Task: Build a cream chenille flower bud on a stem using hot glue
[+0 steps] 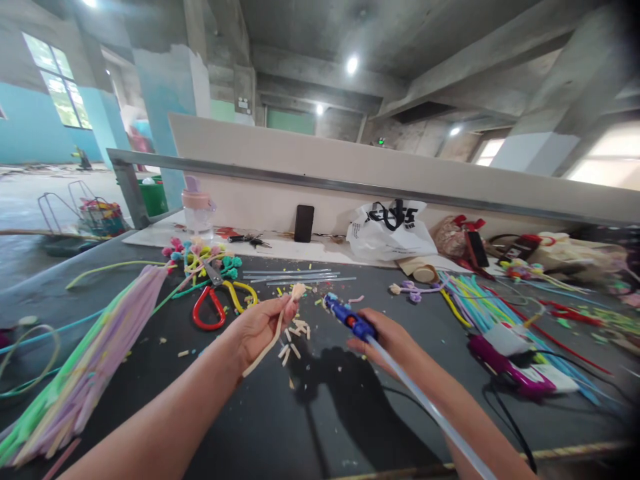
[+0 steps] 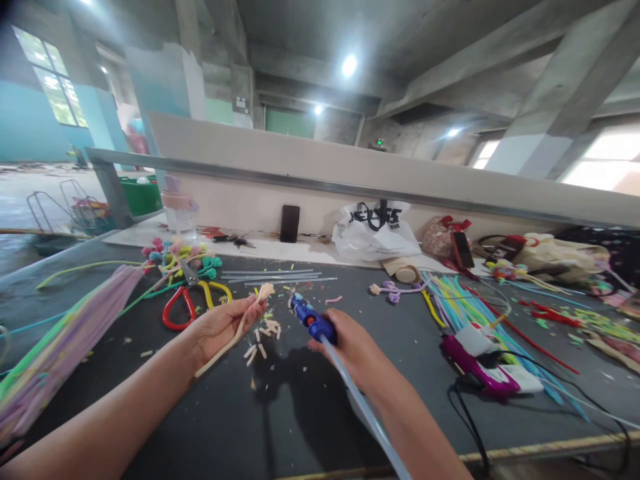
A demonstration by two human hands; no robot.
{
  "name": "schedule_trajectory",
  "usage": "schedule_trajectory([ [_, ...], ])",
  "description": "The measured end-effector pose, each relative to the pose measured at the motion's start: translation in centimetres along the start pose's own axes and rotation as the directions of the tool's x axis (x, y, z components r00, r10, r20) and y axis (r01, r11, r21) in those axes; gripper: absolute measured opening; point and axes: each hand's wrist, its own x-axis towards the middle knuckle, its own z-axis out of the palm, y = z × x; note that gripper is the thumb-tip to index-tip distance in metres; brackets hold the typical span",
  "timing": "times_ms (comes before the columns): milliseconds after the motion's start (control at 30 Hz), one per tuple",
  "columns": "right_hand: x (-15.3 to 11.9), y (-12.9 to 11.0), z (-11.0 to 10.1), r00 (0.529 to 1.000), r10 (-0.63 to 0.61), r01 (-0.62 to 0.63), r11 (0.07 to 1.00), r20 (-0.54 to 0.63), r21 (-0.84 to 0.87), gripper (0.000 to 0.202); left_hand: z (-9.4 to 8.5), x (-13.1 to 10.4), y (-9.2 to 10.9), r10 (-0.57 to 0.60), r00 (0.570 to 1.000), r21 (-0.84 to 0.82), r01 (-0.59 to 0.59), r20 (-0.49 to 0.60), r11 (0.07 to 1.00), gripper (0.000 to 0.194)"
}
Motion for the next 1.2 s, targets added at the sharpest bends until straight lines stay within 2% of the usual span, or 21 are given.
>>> schedule_trajectory([
  [100, 0.0, 1.0, 0.3, 0.987, 0.042, -0.031, 0.997, 0.155, -0.072, 0.032, -0.3, 0.1, 0.5, 0.024, 1.0, 0.005, -0.024, -0.011, 1.0, 0.013],
  [167, 0.0, 1.3, 0.4, 0.972, 0.101, -0.08, 0.991, 0.212, -0.109, 0.031, -0.4, 0.1, 0.6, 0.033, 0.999, 0.011, -0.032, -0.016, 0.999, 0.011],
  [267, -0.1, 1.2, 0.8, 0.954, 0.136, -0.097, 0.983, 0.266, -0.154, 0.029, -0.5, 0.1, 0.6, 0.039, 0.999, 0.02, -0.039, -0.02, 0.999, 0.009],
  [400, -0.7, 0.3, 1.5, 0.949, 0.112, -0.064, 0.984, 0.293, -0.168, 0.03, -0.5, 0.1, 0.4, 0.026, 0.999, 0.03, -0.025, -0.023, 0.999, 0.01],
  [500, -1.1, 0.1, 0.9, 0.941, 0.096, -0.055, 0.99, 0.324, -0.133, 0.043, -0.5, 0.2, 0.4, 0.008, 1.0, 0.03, -0.007, -0.026, 1.0, 0.011],
  [600, -1.0, 1.3, -0.6, 0.965, 0.053, -0.03, 0.995, 0.257, -0.091, 0.046, -0.4, 0.0, 0.3, -0.012, 0.999, 0.039, 0.014, -0.04, 0.999, 0.012],
  [667, -0.6, 2.5, -1.4, 0.982, 0.123, -0.104, 0.986, 0.14, -0.132, 0.031, -0.3, -0.1, 0.2, -0.016, 0.998, 0.052, 0.019, -0.058, 0.998, 0.013],
  [700, -0.4, 3.1, -1.7, 0.982, 0.146, -0.128, 0.981, 0.117, -0.148, 0.026, -0.2, -0.2, 0.2, -0.013, 0.998, 0.059, 0.017, -0.065, 0.998, 0.014],
  [867, 0.4, 3.9, -1.0, 0.986, 0.127, -0.11, 0.983, 0.11, -0.147, 0.02, 0.3, -0.4, 0.0, -0.009, 0.997, 0.08, 0.015, -0.072, 0.997, 0.015],
  [1033, 1.1, 2.2, 0.1, 0.996, 0.064, -0.056, 0.991, 0.058, -0.125, 0.019, 0.1, -0.3, 0.1, 0.0, 0.997, 0.073, 0.005, -0.072, 0.997, 0.014],
  [1133, 1.5, -0.3, 0.8, 0.999, -0.007, 0.011, 0.996, 0.045, -0.093, 0.02, -0.2, -0.2, 0.1, -0.001, 0.998, 0.052, 0.005, -0.06, 0.999, 0.013],
  [1200, 1.7, -2.4, 1.5, 0.992, -0.08, 0.086, 0.994, 0.093, -0.066, 0.017, -0.2, -0.1, 0.1, 0.006, 0.998, 0.043, -0.004, -0.057, 0.999, 0.012],
])
